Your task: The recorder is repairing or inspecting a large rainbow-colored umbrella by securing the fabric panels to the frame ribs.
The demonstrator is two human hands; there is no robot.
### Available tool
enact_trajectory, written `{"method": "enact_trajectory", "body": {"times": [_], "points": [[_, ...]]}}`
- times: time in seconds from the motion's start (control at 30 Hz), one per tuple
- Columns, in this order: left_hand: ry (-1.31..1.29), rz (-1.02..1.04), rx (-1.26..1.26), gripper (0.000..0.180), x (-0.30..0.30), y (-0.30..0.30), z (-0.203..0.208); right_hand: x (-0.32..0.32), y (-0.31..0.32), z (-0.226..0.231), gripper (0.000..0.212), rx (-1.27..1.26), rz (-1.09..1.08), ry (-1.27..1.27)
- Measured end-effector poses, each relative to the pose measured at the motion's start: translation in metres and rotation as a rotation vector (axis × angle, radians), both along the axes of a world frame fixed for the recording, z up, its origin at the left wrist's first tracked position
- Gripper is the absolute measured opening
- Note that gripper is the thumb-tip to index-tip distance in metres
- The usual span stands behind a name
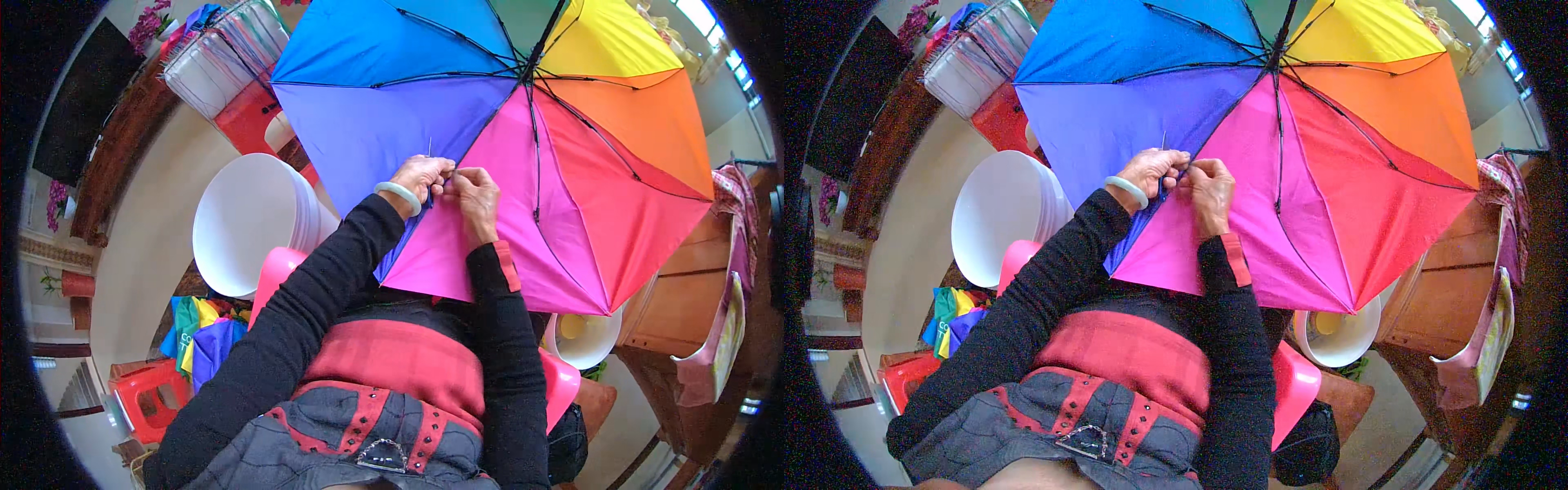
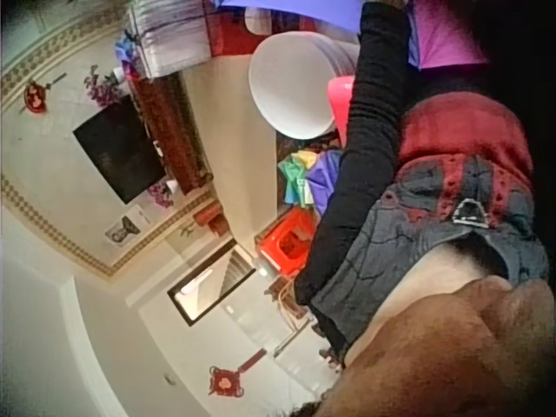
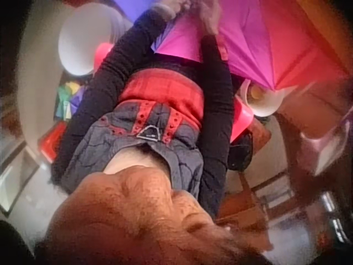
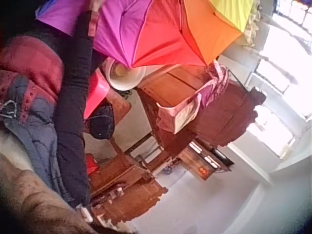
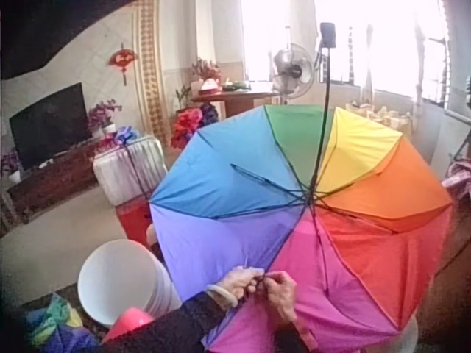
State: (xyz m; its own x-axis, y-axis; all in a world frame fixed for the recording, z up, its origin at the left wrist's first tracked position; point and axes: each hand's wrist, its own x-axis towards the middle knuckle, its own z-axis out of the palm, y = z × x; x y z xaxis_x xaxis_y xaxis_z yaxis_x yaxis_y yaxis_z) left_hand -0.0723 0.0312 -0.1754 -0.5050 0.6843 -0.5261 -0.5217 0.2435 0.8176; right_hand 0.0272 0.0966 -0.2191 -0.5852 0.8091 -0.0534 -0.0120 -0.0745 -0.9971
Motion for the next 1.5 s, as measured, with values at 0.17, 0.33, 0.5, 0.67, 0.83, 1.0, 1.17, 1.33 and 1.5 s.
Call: {"method": "enact_trajectory", "body": {"times": [0.17, 0.33, 0.5, 0.67, 0.83, 1.0, 1.17, 1.33, 1.5], "points": [[-0.116, 0.036, 0.112, 0.009, -0.002, -0.005, -0.004, 0.01, 0.004, 0.01, 0.01, -0.446, -0.021, 0.256], [-0.157, -0.022, 0.096, 0.011, -0.005, -0.005, -0.004, 0.015, 0.011, 0.007, 0.016, -0.582, -0.063, 0.407], [0.318, -0.219, 0.031, 0.015, -0.003, -0.01, -0.004, 0.015, 0.013, 0.009, 0.013, -0.539, -0.001, 0.359], [1.232, -0.265, 0.028, 0.013, 0.003, -0.004, -0.014, 0.018, 0.013, 0.013, 0.011, -0.461, 0.02, 0.319], [1.333, -0.304, -0.018, 0.014, 0.007, -0.005, -0.006, 0.025, 0.017, 0.02, 0.011, -0.493, 0.02, 0.32], [1.265, -0.318, 0.019, 0.013, 0.005, -0.005, -0.007, 0.045, 0.033, 0.039, 0.009, -0.59, 0.025, 0.461], [1.133, -0.384, 0.027, 0.017, 0.0, -0.006, -0.005, 0.062, 0.042, 0.057, 0.007, -0.617, 0.05, 0.478], [1.182, -0.427, -0.155, 0.026, -0.017, -0.014, 0.003, 0.055, 0.041, 0.058, 0.004, -0.139, 0.094, 0.015], [1.249, -0.505, -0.271, 0.027, -0.018, -0.019, 0.012, 0.028, 0.026, 0.043, 0.007, 0.483, 0.127, -0.199]]}}
